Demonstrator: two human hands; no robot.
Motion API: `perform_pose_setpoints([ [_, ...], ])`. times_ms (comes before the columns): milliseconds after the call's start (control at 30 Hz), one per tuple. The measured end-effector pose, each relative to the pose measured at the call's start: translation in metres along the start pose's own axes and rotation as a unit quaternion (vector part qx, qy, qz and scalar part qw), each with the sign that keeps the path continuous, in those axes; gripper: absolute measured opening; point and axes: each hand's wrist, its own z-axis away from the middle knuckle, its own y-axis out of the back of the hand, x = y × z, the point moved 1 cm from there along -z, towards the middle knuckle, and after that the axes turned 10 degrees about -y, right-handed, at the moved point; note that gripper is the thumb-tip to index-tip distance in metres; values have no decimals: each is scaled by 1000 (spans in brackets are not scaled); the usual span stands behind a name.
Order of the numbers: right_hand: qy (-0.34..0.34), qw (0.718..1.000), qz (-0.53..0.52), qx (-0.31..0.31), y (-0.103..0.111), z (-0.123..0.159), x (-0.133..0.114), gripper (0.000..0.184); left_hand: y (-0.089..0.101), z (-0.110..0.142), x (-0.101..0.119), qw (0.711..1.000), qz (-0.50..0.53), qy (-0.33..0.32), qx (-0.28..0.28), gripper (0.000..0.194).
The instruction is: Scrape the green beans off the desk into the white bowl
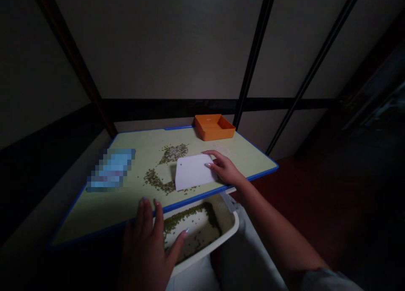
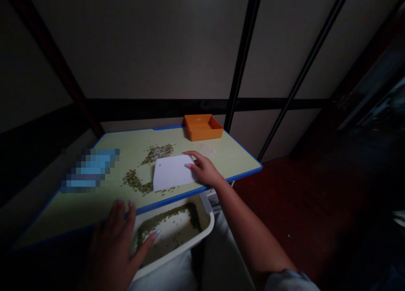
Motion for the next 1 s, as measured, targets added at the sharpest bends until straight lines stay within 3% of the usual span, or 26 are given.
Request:
perform_pose_setpoints([
  [500, 23, 999, 9, 35, -15, 4, 4, 44, -3, 3, 2, 999, 21, 31, -34, 85],
  [1000, 8, 1000, -3, 0, -16, 10, -3, 51, 4, -7, 3, 987, 38, 96, -119, 81],
])
